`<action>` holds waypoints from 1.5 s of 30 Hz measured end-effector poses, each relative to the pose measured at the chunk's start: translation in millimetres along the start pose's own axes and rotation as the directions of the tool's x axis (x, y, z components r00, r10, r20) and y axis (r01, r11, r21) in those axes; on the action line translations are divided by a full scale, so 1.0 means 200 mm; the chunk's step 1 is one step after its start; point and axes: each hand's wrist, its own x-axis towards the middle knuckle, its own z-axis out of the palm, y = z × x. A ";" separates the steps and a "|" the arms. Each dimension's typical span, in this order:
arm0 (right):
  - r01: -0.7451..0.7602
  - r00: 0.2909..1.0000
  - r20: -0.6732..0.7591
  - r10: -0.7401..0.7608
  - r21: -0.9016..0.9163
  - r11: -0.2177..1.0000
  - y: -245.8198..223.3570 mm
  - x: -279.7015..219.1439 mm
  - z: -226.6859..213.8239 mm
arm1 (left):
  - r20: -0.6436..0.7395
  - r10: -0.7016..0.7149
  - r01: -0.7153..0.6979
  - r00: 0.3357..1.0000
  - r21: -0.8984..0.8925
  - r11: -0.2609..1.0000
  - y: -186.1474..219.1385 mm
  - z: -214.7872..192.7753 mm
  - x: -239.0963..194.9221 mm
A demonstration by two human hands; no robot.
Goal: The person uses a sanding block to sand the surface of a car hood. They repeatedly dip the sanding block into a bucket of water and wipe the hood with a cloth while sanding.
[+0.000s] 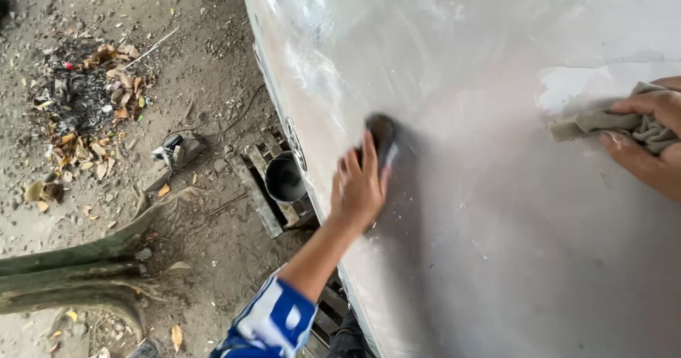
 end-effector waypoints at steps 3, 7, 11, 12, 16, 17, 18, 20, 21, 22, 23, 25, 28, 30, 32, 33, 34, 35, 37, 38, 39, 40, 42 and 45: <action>0.024 0.999 0.034 -0.025 0.022 0.999 0.13 -0.05 0.07 | 0.113 -0.020 0.031 0.993 -0.099 0.995 -0.06 -0.16 0.07; 0.008 0.999 0.052 -0.007 -0.023 1.000 0.04 -0.01 0.06 | 0.195 -0.515 0.548 0.835 -0.388 0.741 -0.20 -0.45 0.56; -0.067 0.997 0.050 0.060 0.153 0.986 0.11 -0.07 0.22 | -0.023 -0.269 0.205 0.963 -0.587 0.783 -0.42 0.16 0.39; -0.103 0.994 0.047 0.096 0.196 0.975 0.16 -0.11 0.21 | -0.107 -0.077 0.002 0.991 -0.572 0.820 -0.17 0.08 0.10; -0.124 0.991 0.074 0.109 0.240 0.963 0.35 -0.21 0.32 | 0.113 0.232 -0.238 0.966 0.043 0.970 -0.07 0.14 -0.12; -0.124 0.991 0.077 0.108 0.239 0.963 0.26 -0.15 0.28 | 0.114 0.230 -0.236 0.966 0.040 0.971 -0.14 0.02 0.10; -0.107 0.993 0.075 0.094 0.205 0.973 0.17 -0.10 0.18 | 0.156 -0.096 0.152 0.983 -0.405 0.901 -0.18 -0.11 0.29; -0.093 0.994 0.078 0.081 0.170 0.981 0.08 -0.05 0.09 | 0.343 -0.350 0.485 0.872 -0.711 0.509 -0.22 -0.27 0.54; -0.086 0.995 0.065 0.078 0.127 0.988 0.07 -0.04 0.09 | 0.238 -0.427 0.485 0.872 -0.536 0.691 -0.23 -0.31 0.61; -0.072 0.996 0.056 0.067 0.090 0.993 0.06 -0.03 0.06 | 0.115 -0.479 0.489 0.870 -0.315 0.813 -0.23 -0.39 0.63; -0.067 0.996 0.065 0.061 0.095 0.993 0.10 -0.08 0.06 | 0.118 -0.489 0.500 0.864 -0.313 0.808 -0.20 -0.17 0.50; -0.078 0.997 0.045 0.070 0.207 0.975 0.20 -0.10 0.22 | -0.325 0.006 0.035 0.946 0.120 0.992 -0.39 0.26 0.27; -0.191 0.981 0.082 0.174 0.281 0.941 0.48 -0.28 0.39 | -0.189 0.265 -0.246 0.946 0.115 0.962 -0.12 0.19 -0.30; -0.213 0.977 0.080 0.199 0.250 0.945 0.35 -0.22 0.36 | -0.190 0.193 -0.203 0.963 -0.037 0.978 -0.28 0.16 -0.09; -0.237 0.971 0.064 0.229 0.208 0.949 0.28 -0.17 0.30 | -0.188 0.133 -0.169 0.973 -0.192 0.967 -0.36 0.02 0.21; -0.199 0.980 0.038 0.196 0.168 0.965 0.26 -0.14 0.26 | -0.069 -0.207 0.175 0.976 -0.324 0.930 -0.38 -0.13 0.41; -0.165 0.986 0.026 0.163 0.135 0.977 0.24 -0.12 0.25 | 0.096 -0.516 0.508 0.851 -0.393 0.766 -0.42 -0.25 0.58; -0.174 0.985 0.032 0.171 0.134 0.976 0.26 -0.17 0.28 | 0.106 -0.513 0.510 0.852 -0.389 0.767 -0.38 -0.23 0.57; -0.210 0.978 0.058 0.202 0.203 0.956 0.30 -0.21 0.23 | 0.068 -0.457 0.441 0.887 -0.425 0.791 -0.26 -0.28 0.49; -0.197 0.980 0.056 0.189 0.210 0.958 0.35 -0.19 0.32 | 0.058 -0.468 0.446 0.882 -0.425 0.788 -0.21 -0.14 0.32; -0.217 0.976 0.055 0.210 0.242 0.946 0.40 -0.17 0.41 | -0.103 -0.247 0.207 0.964 -0.297 0.932 -0.19 0.02 0.10; -0.240 0.971 0.046 0.236 0.267 0.933 0.45 -0.16 0.42 | -0.220 0.024 -0.052 0.975 -0.125 0.991 -0.15 0.14 -0.18; -0.227 0.973 0.032 0.227 0.253 0.940 0.52 -0.16 0.43 | -0.330 0.146 -0.197 0.933 -0.128 0.972 -0.16 0.18 -0.29; -0.228 0.974 0.045 0.224 0.220 0.949 0.57 -0.26 0.46 | -0.208 -0.002 -0.052 0.978 -0.254 0.966 -0.30 0.02 0.01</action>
